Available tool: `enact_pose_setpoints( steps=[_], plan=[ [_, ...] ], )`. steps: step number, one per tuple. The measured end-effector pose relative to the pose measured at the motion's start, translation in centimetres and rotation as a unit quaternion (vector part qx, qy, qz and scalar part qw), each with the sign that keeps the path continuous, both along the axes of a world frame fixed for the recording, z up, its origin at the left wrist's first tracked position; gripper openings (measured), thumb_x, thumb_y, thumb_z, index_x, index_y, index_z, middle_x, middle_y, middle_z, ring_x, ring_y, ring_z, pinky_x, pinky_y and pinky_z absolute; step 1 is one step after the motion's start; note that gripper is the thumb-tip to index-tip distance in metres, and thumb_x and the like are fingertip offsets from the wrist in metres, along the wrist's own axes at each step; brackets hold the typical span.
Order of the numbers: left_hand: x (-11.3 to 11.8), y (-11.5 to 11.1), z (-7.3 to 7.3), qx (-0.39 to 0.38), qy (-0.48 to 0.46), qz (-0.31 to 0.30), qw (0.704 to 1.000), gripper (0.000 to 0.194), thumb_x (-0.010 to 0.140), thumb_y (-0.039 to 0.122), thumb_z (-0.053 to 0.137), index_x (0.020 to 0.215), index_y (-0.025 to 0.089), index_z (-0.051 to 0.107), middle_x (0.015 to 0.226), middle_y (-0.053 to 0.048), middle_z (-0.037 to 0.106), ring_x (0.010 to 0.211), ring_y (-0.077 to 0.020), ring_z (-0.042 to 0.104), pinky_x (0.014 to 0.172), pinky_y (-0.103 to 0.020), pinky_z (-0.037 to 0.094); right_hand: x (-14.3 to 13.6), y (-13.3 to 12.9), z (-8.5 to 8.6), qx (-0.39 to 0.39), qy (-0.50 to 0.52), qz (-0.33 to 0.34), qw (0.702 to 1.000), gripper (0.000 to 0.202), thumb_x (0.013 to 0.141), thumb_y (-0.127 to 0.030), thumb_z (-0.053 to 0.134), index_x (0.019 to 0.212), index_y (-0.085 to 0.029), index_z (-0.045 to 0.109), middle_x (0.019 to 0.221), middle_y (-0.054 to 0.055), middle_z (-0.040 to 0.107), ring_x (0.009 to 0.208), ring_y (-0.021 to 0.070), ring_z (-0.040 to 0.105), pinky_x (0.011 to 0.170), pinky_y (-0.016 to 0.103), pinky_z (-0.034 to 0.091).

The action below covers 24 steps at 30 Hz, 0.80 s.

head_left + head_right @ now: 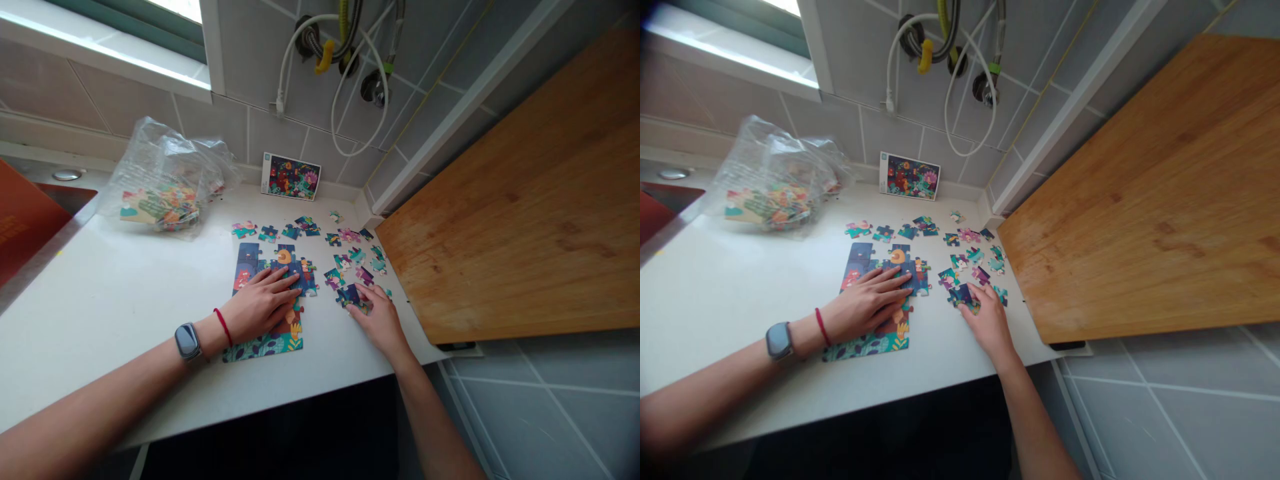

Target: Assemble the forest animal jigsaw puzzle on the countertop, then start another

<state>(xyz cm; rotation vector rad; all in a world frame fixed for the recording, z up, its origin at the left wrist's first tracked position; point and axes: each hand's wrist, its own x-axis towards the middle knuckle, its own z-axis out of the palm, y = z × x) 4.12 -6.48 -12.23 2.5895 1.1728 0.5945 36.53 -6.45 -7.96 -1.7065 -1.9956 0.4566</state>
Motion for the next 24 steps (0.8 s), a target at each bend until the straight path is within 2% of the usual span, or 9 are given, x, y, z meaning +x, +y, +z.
enact_pose_setpoints(
  steps=[3, 5, 7, 9, 11, 13, 15, 20, 24],
  plan=[
    [0.0, -0.1, 0.3, 0.005, 0.012, -0.005, 1.000, 0.045, 0.111, 0.040, 0.039, 0.143, 0.025, 0.068, 0.162, -0.007, 0.053, 0.152, -0.0368, 0.045, 0.121, -0.062, 0.041, 0.1, -0.1, 0.2, 0.001, 0.040, -0.002, 0.999, 0.025, 0.089, -0.039, 0.069, 0.101, -0.020, 0.079, 0.086, 0.006, 0.067, 0.077, 0.0231, 0.065, 0.076, 0.036, 0.056],
    [0.0, -0.1, 0.5, 0.011, 0.016, -0.006, 1.000, 0.045, 0.111, 0.041, 0.040, 0.143, 0.025, 0.068, 0.162, -0.007, 0.053, 0.151, -0.0372, 0.046, 0.120, -0.061, 0.042, 0.1, -0.1, 0.3, -0.006, 0.062, 0.001, 0.998, 0.028, 0.091, -0.045, 0.067, 0.081, -0.020, 0.074, 0.079, 0.005, 0.065, 0.071, 0.0216, 0.063, 0.069, 0.034, 0.053],
    [0.0, -0.1, 0.5, 0.017, 0.015, -0.004, 1.000, 0.044, 0.110, 0.040, 0.041, 0.142, 0.025, 0.068, 0.162, -0.007, 0.053, 0.150, -0.0371, 0.047, 0.120, -0.061, 0.042, 0.0, -0.1, 0.4, -0.022, 0.095, -0.004, 0.995, 0.035, 0.091, -0.050, 0.067, 0.072, -0.020, 0.066, 0.075, 0.005, 0.064, 0.070, 0.0209, 0.061, 0.066, 0.032, 0.051],
    [0.0, -0.2, 0.6, 0.020, 0.015, -0.005, 1.000, 0.043, 0.110, 0.039, 0.042, 0.142, 0.025, 0.068, 0.161, -0.007, 0.053, 0.149, -0.0376, 0.048, 0.119, -0.061, 0.043, -0.3, 0.0, 0.4, -0.054, 0.159, -0.013, 0.986, 0.033, 0.087, -0.052, 0.072, 0.077, -0.020, 0.067, 0.074, 0.004, 0.064, 0.070, 0.0205, 0.062, 0.065, 0.032, 0.052],
    [0.0, -0.2, 0.6, 0.021, 0.012, -0.006, 1.000, 0.042, 0.109, 0.038, 0.044, 0.140, 0.025, 0.069, 0.161, -0.008, 0.054, 0.149, -0.0382, 0.049, 0.118, -0.062, 0.044, -0.9, 0.0, 0.5, -0.092, 0.244, -0.017, 0.965, 0.035, 0.082, -0.050, 0.078, 0.097, -0.019, 0.071, 0.075, 0.001, 0.064, 0.069, 0.0194, 0.064, 0.066, 0.031, 0.054],
    [0.1, -0.3, 0.7, 0.023, 0.002, -0.007, 1.000, 0.040, 0.108, 0.037, 0.046, 0.137, 0.024, 0.071, 0.159, -0.009, 0.056, 0.149, -0.0389, 0.047, 0.118, -0.062, 0.044, -1.7, 0.0, 0.7, -0.122, 0.312, -0.012, 0.942, 0.051, 0.080, -0.045, 0.082, 0.122, -0.021, 0.069, 0.076, -0.002, 0.063, 0.067, 0.0180, 0.067, 0.066, 0.031, 0.055],
    [0.1, -0.3, 0.8, 0.025, -0.009, -0.007, 1.000, 0.038, 0.108, 0.037, 0.048, 0.134, 0.024, 0.072, 0.158, -0.010, 0.058, 0.151, -0.0397, 0.045, 0.118, -0.063, 0.043, -2.7, 0.0, 1.0, -0.146, 0.345, 0.004, 0.927, 0.058, 0.080, -0.042, 0.083, 0.133, -0.022, 0.066, 0.074, -0.004, 0.062, 0.067, 0.0177, 0.069, 0.065, 0.030, 0.055],
    [0.1, -0.4, 0.9, 0.024, -0.020, -0.014, 0.999, 0.035, 0.107, 0.035, 0.050, 0.130, 0.023, 0.074, 0.156, -0.010, 0.059, 0.149, -0.0405, 0.047, 0.117, -0.064, 0.044, -5.3, 0.4, 1.4, -0.166, 0.358, 0.035, 0.918, 0.049, 0.083, -0.043, 0.081, 0.125, -0.021, 0.068, 0.067, -0.005, 0.061, 0.067, 0.0191, 0.073, 0.061, 0.028, 0.053],
    [0.3, -0.5, 0.9, 0.027, -0.034, -0.024, 0.999, 0.032, 0.104, 0.029, 0.055, 0.131, 0.024, 0.073, 0.153, -0.010, 0.062, 0.146, -0.0385, 0.052, 0.117, -0.063, 0.044, -7.6, 1.8, 1.8, -0.166, 0.374, 0.038, 0.912, 0.039, 0.079, -0.048, 0.084, 0.102, -0.020, 0.068, 0.072, -0.002, 0.066, 0.064, 0.0163, 0.068, 0.055, 0.025, 0.052]
  ],
)
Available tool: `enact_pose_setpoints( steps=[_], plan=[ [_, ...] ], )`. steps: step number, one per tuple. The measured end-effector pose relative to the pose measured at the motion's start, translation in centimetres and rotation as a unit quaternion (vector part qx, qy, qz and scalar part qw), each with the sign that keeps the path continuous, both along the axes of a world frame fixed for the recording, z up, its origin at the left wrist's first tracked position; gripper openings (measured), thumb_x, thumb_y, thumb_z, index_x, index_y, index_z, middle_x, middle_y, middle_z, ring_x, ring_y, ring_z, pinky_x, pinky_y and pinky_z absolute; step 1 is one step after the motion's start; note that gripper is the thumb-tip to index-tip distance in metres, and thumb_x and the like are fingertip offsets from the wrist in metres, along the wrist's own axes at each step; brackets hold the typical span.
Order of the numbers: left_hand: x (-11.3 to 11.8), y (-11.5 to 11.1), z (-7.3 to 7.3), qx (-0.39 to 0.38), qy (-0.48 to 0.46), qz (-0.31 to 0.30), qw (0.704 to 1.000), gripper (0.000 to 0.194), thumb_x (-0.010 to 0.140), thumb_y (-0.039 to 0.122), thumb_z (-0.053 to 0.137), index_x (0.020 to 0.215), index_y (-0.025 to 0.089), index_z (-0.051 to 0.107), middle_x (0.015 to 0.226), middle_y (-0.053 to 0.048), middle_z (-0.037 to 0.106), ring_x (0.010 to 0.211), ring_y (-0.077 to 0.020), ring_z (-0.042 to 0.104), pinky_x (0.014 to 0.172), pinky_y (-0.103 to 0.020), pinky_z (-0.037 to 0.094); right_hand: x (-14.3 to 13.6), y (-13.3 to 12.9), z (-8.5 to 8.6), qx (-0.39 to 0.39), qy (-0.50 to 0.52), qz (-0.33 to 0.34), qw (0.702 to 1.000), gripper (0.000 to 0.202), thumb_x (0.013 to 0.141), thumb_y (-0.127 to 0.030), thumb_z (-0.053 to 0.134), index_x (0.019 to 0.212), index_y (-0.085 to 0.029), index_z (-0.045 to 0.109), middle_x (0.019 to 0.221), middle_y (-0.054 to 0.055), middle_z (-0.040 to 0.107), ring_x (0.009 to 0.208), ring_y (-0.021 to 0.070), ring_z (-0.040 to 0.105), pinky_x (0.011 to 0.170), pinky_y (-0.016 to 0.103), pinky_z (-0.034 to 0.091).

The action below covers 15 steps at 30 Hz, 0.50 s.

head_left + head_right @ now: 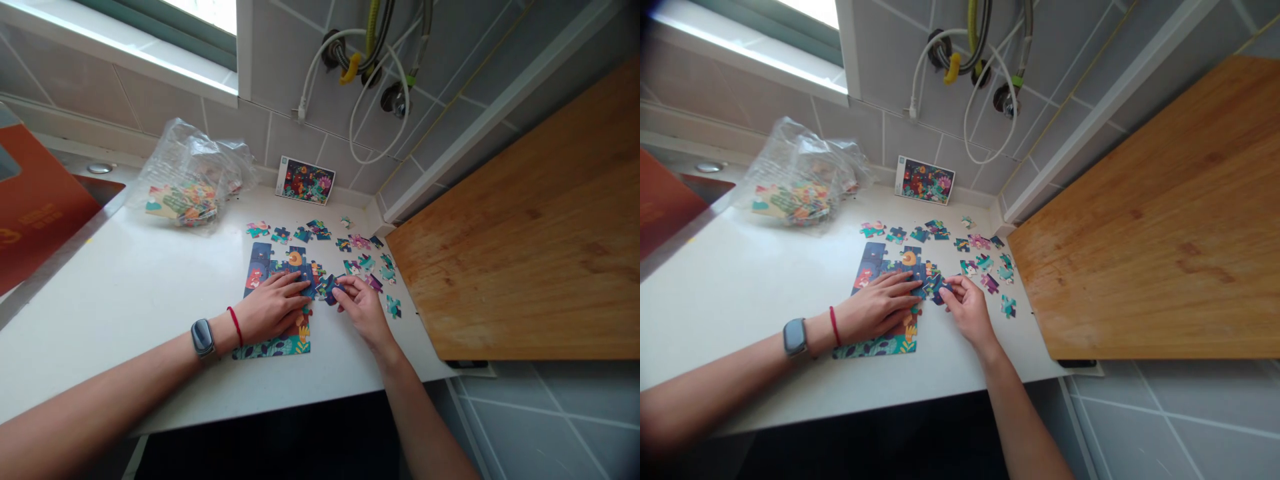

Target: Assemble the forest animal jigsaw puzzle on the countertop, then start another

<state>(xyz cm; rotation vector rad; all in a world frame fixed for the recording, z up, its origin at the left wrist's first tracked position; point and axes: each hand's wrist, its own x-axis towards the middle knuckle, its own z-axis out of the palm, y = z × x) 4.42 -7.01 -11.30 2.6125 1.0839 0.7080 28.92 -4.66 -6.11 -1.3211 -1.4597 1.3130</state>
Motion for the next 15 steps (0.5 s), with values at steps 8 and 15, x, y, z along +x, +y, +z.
enact_pose_setpoints(
  steps=[8, 15],
  plan=[
    [0.4, -0.2, 0.9, 0.003, -0.025, -0.047, 0.999, 0.028, 0.107, 0.027, 0.051, 0.121, 0.023, 0.075, 0.141, -0.008, 0.070, 0.132, -0.0324, 0.062, 0.118, -0.056, 0.043, -7.1, 6.1, -0.8, -0.041, 0.078, 0.022, 0.996, 0.050, 0.064, -0.041, 0.092, 0.103, -0.023, 0.066, 0.081, -0.004, 0.067, 0.066, 0.0142, 0.069, 0.063, 0.029, 0.065],
    [0.3, -0.4, 2.1, -0.002, -0.074, -0.084, 0.994, 0.022, 0.106, 0.023, 0.053, 0.112, 0.019, 0.073, 0.113, -0.007, 0.078, 0.111, -0.0255, 0.067, 0.103, -0.042, 0.051, -11.1, 8.9, -4.0, 0.012, 0.027, 0.040, 0.999, 0.038, 0.072, -0.046, 0.085, 0.096, -0.018, 0.075, 0.080, 0.001, 0.071, 0.067, 0.0150, 0.068, 0.055, 0.026, 0.063]
  ],
)
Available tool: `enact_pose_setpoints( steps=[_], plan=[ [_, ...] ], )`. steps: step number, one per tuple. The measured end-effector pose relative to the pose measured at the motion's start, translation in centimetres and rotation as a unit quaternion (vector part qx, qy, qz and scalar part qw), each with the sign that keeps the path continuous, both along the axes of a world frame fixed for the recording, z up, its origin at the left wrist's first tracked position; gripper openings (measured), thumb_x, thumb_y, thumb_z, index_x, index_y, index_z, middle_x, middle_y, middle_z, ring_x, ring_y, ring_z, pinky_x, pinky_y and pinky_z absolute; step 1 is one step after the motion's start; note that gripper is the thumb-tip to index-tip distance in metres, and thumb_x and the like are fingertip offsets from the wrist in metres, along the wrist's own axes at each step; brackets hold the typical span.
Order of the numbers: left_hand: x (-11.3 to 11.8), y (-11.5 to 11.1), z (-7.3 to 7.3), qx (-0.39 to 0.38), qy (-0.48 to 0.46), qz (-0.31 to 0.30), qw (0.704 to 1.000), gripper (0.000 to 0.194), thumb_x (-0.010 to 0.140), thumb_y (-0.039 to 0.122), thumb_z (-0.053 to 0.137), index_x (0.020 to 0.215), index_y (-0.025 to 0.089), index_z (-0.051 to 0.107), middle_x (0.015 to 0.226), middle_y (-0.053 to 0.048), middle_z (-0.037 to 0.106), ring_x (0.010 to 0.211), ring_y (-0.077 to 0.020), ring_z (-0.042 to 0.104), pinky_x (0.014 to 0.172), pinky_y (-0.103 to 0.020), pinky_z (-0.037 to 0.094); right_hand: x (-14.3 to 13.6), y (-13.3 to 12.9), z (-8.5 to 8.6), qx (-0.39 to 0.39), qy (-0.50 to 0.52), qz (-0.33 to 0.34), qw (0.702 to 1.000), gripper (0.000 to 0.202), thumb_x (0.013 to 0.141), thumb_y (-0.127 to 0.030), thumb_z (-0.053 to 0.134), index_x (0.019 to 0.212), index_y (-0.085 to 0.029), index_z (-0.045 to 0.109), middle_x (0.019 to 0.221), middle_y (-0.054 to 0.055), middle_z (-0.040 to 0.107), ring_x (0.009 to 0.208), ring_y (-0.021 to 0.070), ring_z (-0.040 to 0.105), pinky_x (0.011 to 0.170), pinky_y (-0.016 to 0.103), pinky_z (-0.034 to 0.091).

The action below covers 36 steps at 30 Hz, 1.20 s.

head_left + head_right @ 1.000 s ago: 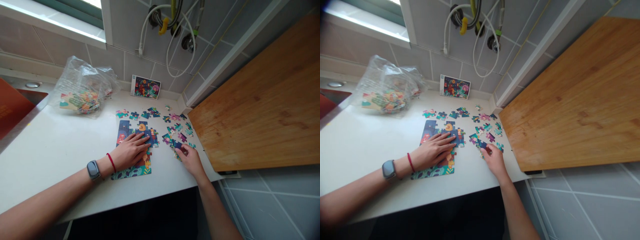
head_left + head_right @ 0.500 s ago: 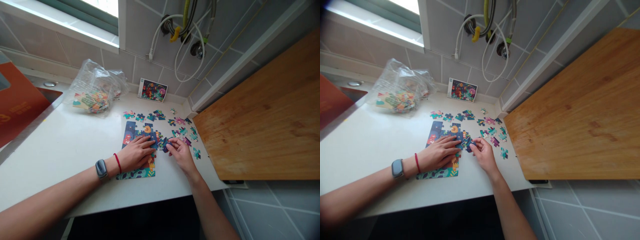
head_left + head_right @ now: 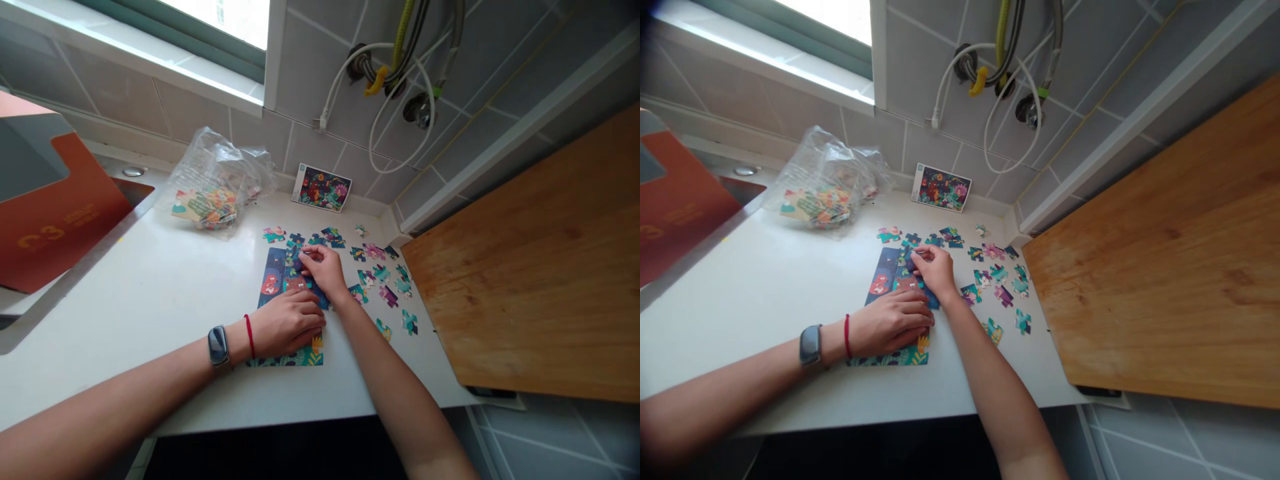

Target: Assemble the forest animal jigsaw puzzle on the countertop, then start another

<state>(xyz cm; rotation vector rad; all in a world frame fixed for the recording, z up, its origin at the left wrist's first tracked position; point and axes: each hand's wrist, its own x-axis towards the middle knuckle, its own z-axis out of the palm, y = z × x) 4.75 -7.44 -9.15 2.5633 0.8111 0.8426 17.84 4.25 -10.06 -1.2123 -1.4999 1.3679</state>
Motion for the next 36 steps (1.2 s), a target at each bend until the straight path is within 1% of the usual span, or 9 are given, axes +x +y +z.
enact_pose_setpoints(
  steps=[6, 10, 12, 15, 18, 21, 27, 30, 36],
  plan=[
    [0.2, -0.3, 0.0, -0.008, -0.007, 0.001, 1.000, 0.019, 0.103, 0.020, 0.055, 0.110, 0.020, 0.073, 0.110, -0.007, 0.078, 0.108, -0.0247, 0.067, 0.101, -0.040, 0.050, 0.3, -0.3, -0.3, 0.052, -0.031, 0.012, 0.998, 0.041, 0.082, -0.055, 0.075, 0.102, -0.019, 0.080, 0.097, 0.007, 0.080, 0.068, 0.0176, 0.070, 0.053, 0.028, 0.062],
    [0.0, -0.2, 0.4, 0.002, 0.007, 0.010, 1.000, 0.022, 0.105, 0.023, 0.053, 0.109, 0.021, 0.074, 0.106, -0.007, 0.077, 0.105, -0.0240, 0.067, 0.098, -0.039, 0.052, 0.8, -0.1, 0.2, 0.107, -0.055, 0.026, 0.992, 0.037, 0.090, -0.054, 0.070, 0.108, -0.023, 0.081, 0.118, 0.008, 0.080, 0.088, 0.0226, 0.077, 0.079, 0.036, 0.065],
    [-0.7, 0.3, 0.8, 0.026, 0.012, 0.047, 0.998, 0.025, 0.106, 0.024, 0.050, 0.106, 0.021, 0.075, 0.099, -0.008, 0.076, 0.098, -0.0239, 0.067, 0.090, -0.038, 0.054, 1.0, -0.1, 0.6, 0.133, -0.062, 0.039, 0.988, 0.035, 0.092, -0.052, 0.070, 0.111, -0.024, 0.080, 0.114, 0.007, 0.082, 0.103, 0.0248, 0.077, 0.098, 0.039, 0.061],
    [-2.6, 1.7, 1.1, 0.069, -0.008, 0.179, 0.981, 0.026, 0.106, 0.026, 0.051, 0.106, 0.020, 0.075, 0.090, -0.007, 0.074, 0.085, -0.0237, 0.064, 0.076, -0.037, 0.054, 1.4, -0.2, 1.3, 0.143, -0.055, 0.070, 0.986, 0.037, 0.096, -0.052, 0.068, 0.120, -0.024, 0.075, 0.103, 0.006, 0.083, 0.108, 0.0239, 0.077, 0.111, 0.041, 0.053],
    [-4.6, 3.5, 0.8, 0.069, -0.034, 0.294, 0.953, 0.022, 0.104, 0.029, 0.056, 0.113, 0.018, 0.074, 0.097, -0.009, 0.075, 0.091, -0.0255, 0.066, 0.082, -0.040, 0.056, 1.7, -0.2, 1.8, 0.132, -0.032, 0.096, 0.986, 0.039, 0.096, -0.055, 0.068, 0.120, -0.024, 0.073, 0.101, 0.006, 0.084, 0.110, 0.0244, 0.077, 0.111, 0.042, 0.053],
    [-5.7, 4.7, -0.1, 0.036, -0.033, 0.264, 0.963, 0.024, 0.101, 0.032, 0.064, 0.119, 0.019, 0.074, 0.101, -0.009, 0.077, 0.093, -0.0257, 0.068, 0.085, -0.041, 0.057, 1.7, -0.2, 1.6, 0.107, 0.003, 0.116, 0.987, 0.043, 0.091, -0.058, 0.073, 0.118, -0.025, 0.072, 0.102, 0.007, 0.083, 0.108, 0.0256, 0.078, 0.106, 0.043, 0.056],
    [-5.6, 5.0, -1.4, -0.015, -0.044, 0.267, 0.963, 0.015, 0.098, 0.026, 0.064, 0.089, 0.022, 0.076, 0.082, -0.003, 0.077, 0.081, -0.0223, 0.067, 0.074, -0.035, 0.056, 1.4, 0.3, 0.4, 0.075, 0.061, 0.062, 0.993, 0.050, 0.077, -0.058, 0.085, 0.108, -0.022, 0.071, 0.105, 0.009, 0.082, 0.093, 0.0236, 0.079, 0.091, 0.039, 0.063],
    [-5.7, 4.9, -1.0, -0.020, -0.061, 0.297, 0.953, 0.014, 0.096, 0.025, 0.064, 0.088, 0.022, 0.075, 0.082, -0.003, 0.077, 0.080, -0.0218, 0.067, 0.074, -0.034, 0.055, 1.9, 0.7, -0.2, 0.054, 0.048, 0.026, 0.997, 0.046, 0.080, -0.058, 0.081, 0.107, -0.022, 0.070, 0.106, 0.009, 0.080, 0.089, 0.0219, 0.079, 0.089, 0.038, 0.064],
    [-5.9, 4.8, -0.4, 0.006, -0.045, 0.305, 0.951, 0.017, 0.099, 0.029, 0.059, 0.093, 0.021, 0.074, 0.093, -0.007, 0.077, 0.089, -0.0257, 0.067, 0.084, -0.042, 0.056, 3.4, 1.8, -0.4, 0.068, 0.031, -0.024, 0.997, 0.028, 0.091, -0.047, 0.069, 0.104, -0.023, 0.071, 0.106, 0.008, 0.080, 0.107, 0.0226, 0.077, 0.101, 0.043, 0.059]
  ],
)
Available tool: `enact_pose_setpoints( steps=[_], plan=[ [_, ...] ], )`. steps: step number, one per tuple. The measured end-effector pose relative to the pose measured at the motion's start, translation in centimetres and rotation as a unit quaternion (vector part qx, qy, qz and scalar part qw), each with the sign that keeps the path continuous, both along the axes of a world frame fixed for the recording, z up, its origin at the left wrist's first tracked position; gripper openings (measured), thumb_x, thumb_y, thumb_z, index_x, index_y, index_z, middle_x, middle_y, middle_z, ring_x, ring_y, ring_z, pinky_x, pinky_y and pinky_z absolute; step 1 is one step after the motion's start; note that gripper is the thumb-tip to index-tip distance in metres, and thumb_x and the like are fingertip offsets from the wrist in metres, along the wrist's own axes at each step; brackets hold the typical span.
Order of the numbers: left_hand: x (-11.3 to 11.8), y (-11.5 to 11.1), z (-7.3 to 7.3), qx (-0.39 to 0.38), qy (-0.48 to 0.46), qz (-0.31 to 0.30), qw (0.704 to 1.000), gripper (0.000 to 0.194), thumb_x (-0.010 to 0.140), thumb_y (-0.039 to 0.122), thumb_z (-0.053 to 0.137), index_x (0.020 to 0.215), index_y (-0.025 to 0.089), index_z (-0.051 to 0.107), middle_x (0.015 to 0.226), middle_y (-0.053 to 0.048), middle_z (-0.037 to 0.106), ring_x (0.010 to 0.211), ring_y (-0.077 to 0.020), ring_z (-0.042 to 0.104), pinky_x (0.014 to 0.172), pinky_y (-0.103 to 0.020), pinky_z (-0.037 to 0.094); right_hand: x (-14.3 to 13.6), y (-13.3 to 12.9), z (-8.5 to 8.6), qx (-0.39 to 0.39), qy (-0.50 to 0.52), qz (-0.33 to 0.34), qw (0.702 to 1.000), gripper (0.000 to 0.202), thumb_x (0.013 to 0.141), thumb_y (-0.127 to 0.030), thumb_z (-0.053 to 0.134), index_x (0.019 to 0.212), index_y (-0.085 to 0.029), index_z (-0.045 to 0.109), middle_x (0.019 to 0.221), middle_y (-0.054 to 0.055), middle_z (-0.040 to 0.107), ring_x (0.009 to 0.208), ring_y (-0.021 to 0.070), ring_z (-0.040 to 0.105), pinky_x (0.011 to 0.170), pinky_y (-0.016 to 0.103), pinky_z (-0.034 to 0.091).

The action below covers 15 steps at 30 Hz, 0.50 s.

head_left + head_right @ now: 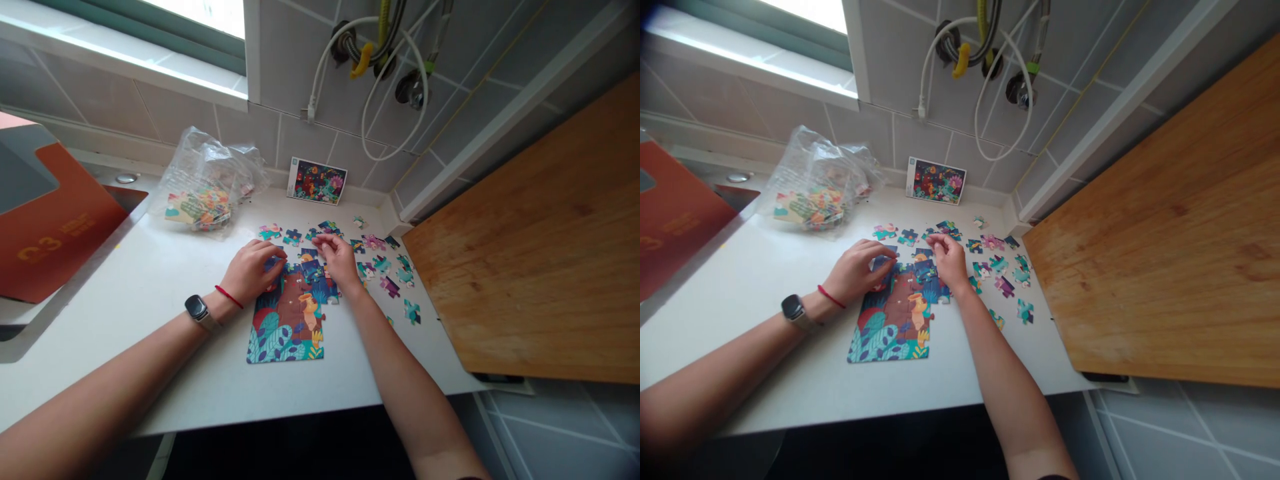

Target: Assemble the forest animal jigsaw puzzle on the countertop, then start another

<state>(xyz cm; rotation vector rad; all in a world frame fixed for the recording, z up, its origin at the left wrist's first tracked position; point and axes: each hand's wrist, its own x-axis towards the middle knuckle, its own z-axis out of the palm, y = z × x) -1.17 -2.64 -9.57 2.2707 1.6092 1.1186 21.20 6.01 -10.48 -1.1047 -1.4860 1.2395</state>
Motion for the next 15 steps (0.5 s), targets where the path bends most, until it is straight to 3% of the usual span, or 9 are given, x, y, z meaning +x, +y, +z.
enact_pose_setpoints(
  steps=[2, 4, 7, 9, 15],
  plan=[
    [-0.1, 0.0, 0.0, -0.003, 0.011, 0.012, 1.000, 0.018, 0.099, 0.030, 0.058, 0.095, 0.021, 0.074, 0.096, -0.008, 0.078, 0.092, -0.0272, 0.067, 0.086, -0.043, 0.056, 1.0, 0.3, 0.7, 0.020, -0.052, 0.009, 0.998, 0.024, 0.093, -0.042, 0.068, 0.107, -0.023, 0.074, 0.105, 0.007, 0.081, 0.107, 0.0225, 0.076, 0.103, 0.045, 0.058],
    [-0.3, 0.1, -0.1, -0.009, 0.019, 0.035, 0.999, 0.019, 0.099, 0.030, 0.058, 0.098, 0.022, 0.074, 0.099, -0.009, 0.078, 0.095, -0.0290, 0.068, 0.086, -0.044, 0.057, 2.3, 0.4, 1.7, 0.046, -0.136, 0.063, 0.988, 0.026, 0.091, -0.037, 0.072, 0.113, -0.023, 0.076, 0.109, 0.008, 0.080, 0.106, 0.0235, 0.075, 0.105, 0.047, 0.056],
    [-1.0, 0.4, -0.3, -0.014, 0.022, 0.077, 0.997, 0.020, 0.097, 0.026, 0.055, 0.104, 0.021, 0.073, 0.104, -0.010, 0.078, 0.099, -0.0310, 0.070, 0.090, -0.047, 0.057, 3.9, 0.4, 3.0, 0.113, -0.264, 0.190, 0.939, 0.049, 0.076, -0.030, 0.090, 0.123, -0.024, 0.078, 0.127, 0.010, 0.074, 0.123, 0.0280, 0.068, 0.114, 0.048, 0.049],
    [-1.5, 0.7, -0.5, -0.019, 0.020, 0.091, 0.995, 0.026, 0.095, 0.018, 0.051, 0.107, 0.020, 0.073, 0.109, -0.010, 0.079, 0.103, -0.0310, 0.070, 0.093, -0.048, 0.057, 4.4, 0.4, 3.3, 0.147, -0.321, 0.232, 0.906, 0.057, 0.070, -0.026, 0.095, 0.125, -0.025, 0.078, 0.133, 0.011, 0.070, 0.130, 0.0298, 0.063, 0.118, 0.048, 0.045],
    [-2.1, 1.3, -1.4, -0.034, 0.028, 0.063, 0.997, 0.047, 0.082, 0.005, 0.046, 0.120, 0.018, 0.071, 0.118, -0.011, 0.078, 0.114, -0.0292, 0.070, 0.101, -0.046, 0.058, 3.3, -0.1, 2.2, 0.178, -0.388, 0.175, 0.887, 0.046, 0.082, -0.036, 0.089, 0.125, -0.024, 0.079, 0.131, 0.014, 0.068, 0.127, 0.0317, 0.062, 0.115, 0.051, 0.047]
  ],
)
